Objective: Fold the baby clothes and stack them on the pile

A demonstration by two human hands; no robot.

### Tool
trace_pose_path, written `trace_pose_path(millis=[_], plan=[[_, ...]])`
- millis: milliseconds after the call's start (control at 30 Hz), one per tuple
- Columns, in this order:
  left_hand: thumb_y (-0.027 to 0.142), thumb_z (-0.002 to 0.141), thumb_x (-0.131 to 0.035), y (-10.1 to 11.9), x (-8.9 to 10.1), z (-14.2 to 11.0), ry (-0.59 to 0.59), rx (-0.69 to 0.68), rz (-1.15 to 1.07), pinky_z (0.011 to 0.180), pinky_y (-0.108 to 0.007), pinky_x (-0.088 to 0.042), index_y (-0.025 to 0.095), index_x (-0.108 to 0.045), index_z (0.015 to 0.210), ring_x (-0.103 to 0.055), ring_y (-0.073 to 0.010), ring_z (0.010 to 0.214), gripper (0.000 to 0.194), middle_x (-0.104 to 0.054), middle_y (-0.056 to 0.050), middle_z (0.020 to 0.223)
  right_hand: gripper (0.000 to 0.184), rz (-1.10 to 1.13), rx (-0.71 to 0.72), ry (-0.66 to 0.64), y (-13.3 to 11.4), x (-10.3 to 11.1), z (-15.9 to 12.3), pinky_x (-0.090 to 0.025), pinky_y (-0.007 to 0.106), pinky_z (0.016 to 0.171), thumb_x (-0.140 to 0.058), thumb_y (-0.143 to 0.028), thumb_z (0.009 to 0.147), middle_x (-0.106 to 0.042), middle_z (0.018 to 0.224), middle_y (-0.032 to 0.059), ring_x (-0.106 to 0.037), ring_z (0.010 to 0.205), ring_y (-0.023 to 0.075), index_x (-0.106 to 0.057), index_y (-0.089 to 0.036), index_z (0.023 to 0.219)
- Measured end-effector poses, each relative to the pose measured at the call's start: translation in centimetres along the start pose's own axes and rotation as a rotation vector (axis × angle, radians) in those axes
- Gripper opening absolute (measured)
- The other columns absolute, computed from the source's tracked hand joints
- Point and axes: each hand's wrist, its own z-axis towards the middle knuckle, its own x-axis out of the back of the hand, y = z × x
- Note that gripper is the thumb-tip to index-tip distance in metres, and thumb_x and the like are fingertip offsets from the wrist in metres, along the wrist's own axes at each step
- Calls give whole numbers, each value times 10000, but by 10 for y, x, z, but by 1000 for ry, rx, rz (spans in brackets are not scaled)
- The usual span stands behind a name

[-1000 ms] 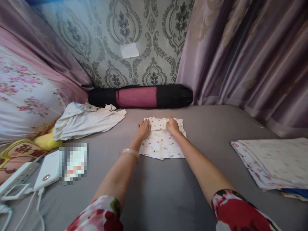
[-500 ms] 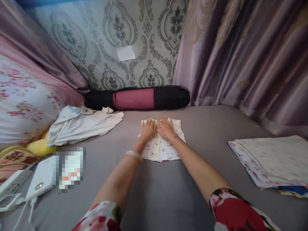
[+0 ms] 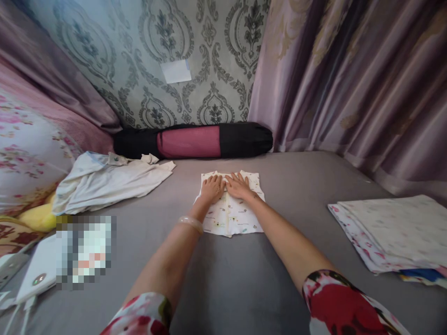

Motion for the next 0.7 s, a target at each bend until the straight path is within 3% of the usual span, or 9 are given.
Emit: trace_pose_path(millis=[100, 200, 367, 533, 700], plan=[[336, 1000, -251, -8, 13, 15, 23, 79, -40, 1041, -394, -391, 161, -482, 1332, -538, -251, 1228, 440, -592, -138, 1309, 469, 63, -18, 78, 13, 14, 9, -250, 463, 1109, -309, -341, 984, -420, 1502, 77, -357, 1368, 255, -439, -239, 1423], [197, 949, -326, -22, 22, 30, 10, 139, -29, 1001, -404, -419, 141, -519, 1279, -569, -280, 1185, 386, -574, -169, 1314, 399, 20, -109, 170, 31, 25, 18, -311, 398, 1049, -306, -276, 989, -556, 1358, 120, -469, 1259, 243, -554, -191, 1289], [138, 867, -412, -42, 24, 47, -99, 188, 22, 1021, -455, -396, 163, -553, 1264, -536, -311, 1219, 423, -562, -174, 1320, 432, -64, -157, 85, 50, 28, 27, -296, 447, 1024, -355, -412, 986, -536, 1324, 166, -423, 1261, 300, -590, -146, 1232], [194, 850, -465, -51, 23, 54, -104, 177, 36, 1016, -461, -389, 192, -628, 1166, -506, -321, 1241, 356, -584, -162, 1269, 503, -46, -164, 53, 55, 29, 36, -313, 444, 1000, -469, -538, 914, -535, 1299, 165, -420, 1247, 316, -603, -148, 1202], [263, 872, -469, -57, 23, 55, -70, 165, -2, 975, -410, -412, 215, -627, 1082, -543, -282, 1188, 267, -609, -127, 1251, 393, -29, -96, 70, 57, 32, 38, -350, 388, 950, -570, -484, 872, -571, 1249, 129, -469, 1200, 295, -624, -174, 1107]])
